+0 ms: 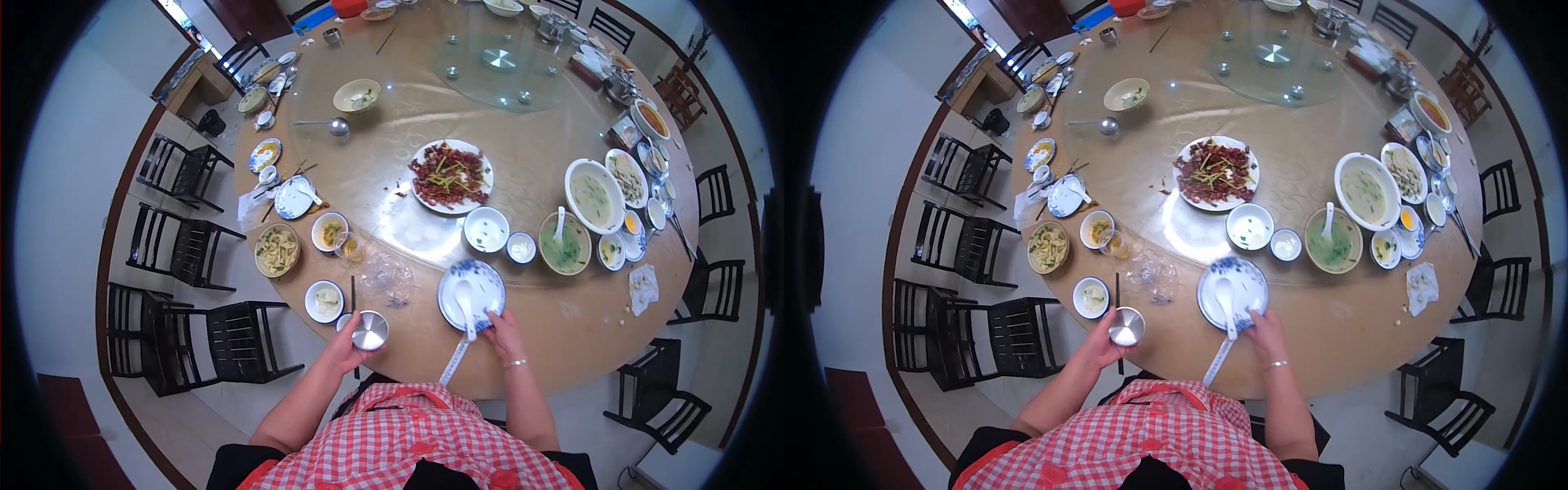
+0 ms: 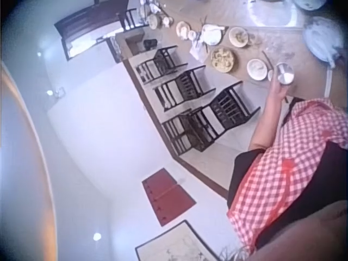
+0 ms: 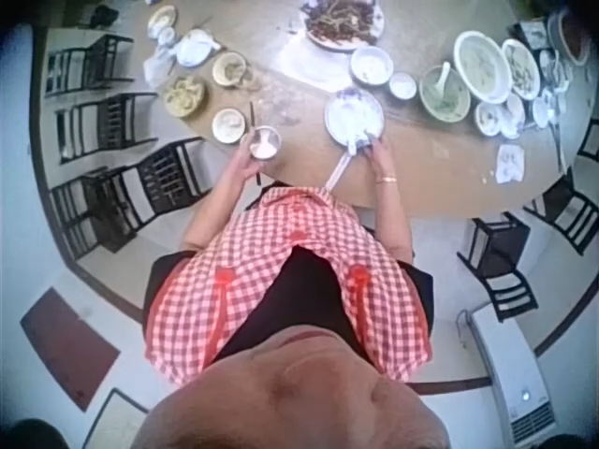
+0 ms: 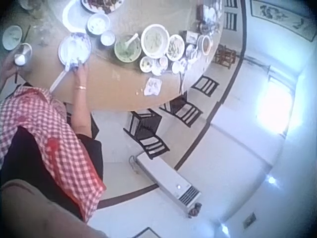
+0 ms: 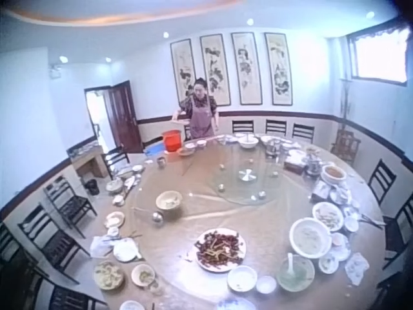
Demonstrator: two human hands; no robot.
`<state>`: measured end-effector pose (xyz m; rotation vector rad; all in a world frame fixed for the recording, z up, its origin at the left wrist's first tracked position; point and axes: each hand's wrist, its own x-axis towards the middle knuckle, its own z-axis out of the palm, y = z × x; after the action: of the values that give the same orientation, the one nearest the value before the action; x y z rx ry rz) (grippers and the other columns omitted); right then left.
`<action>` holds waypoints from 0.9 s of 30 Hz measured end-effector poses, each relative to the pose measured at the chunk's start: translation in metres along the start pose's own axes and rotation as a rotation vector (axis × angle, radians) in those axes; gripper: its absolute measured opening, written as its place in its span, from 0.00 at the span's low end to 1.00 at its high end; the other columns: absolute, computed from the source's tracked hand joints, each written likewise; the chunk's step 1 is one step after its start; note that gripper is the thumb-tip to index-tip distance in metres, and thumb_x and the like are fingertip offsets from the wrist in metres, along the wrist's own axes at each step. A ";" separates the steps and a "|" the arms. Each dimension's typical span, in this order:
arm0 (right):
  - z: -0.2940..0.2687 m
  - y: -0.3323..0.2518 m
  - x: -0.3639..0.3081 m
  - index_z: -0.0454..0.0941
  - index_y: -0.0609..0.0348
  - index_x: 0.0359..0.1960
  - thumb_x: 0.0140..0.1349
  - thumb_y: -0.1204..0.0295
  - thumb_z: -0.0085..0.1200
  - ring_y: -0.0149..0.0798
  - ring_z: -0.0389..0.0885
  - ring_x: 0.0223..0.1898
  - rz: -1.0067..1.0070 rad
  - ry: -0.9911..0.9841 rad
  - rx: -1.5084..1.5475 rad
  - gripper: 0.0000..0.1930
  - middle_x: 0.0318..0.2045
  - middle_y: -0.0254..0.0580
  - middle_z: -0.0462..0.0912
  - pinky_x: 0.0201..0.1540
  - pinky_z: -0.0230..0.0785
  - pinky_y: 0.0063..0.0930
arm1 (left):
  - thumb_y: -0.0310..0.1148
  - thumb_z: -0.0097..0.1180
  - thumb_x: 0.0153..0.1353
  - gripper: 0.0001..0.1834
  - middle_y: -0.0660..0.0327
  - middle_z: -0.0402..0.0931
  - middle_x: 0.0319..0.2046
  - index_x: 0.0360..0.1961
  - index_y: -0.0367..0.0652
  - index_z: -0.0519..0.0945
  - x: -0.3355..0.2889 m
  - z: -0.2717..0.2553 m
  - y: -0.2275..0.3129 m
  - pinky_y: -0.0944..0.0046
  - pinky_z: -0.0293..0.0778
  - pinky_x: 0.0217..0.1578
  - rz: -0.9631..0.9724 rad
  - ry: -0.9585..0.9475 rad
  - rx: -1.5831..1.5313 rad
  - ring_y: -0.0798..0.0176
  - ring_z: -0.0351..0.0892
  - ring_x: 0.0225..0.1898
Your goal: Clearing leftover dishes and rearranging bowls and plates on a large round restaurant table with a lazy Susan.
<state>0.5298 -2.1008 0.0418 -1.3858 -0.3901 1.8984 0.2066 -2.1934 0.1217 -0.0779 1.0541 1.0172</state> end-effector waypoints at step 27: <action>-0.289 -0.162 0.014 0.73 0.64 0.37 0.59 0.69 0.48 0.27 0.74 0.30 -0.584 0.749 -0.627 0.10 0.31 0.37 0.77 0.34 0.67 0.22 | 0.54 0.42 0.59 0.21 0.60 0.72 0.41 0.44 0.52 0.70 0.096 0.090 -0.141 0.47 0.67 0.44 -0.169 0.156 -0.008 0.55 0.71 0.46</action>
<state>0.8540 -2.0317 0.0263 -1.9776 -0.9207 0.7164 0.3800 -2.1656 0.0421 -0.2522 1.1645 0.8725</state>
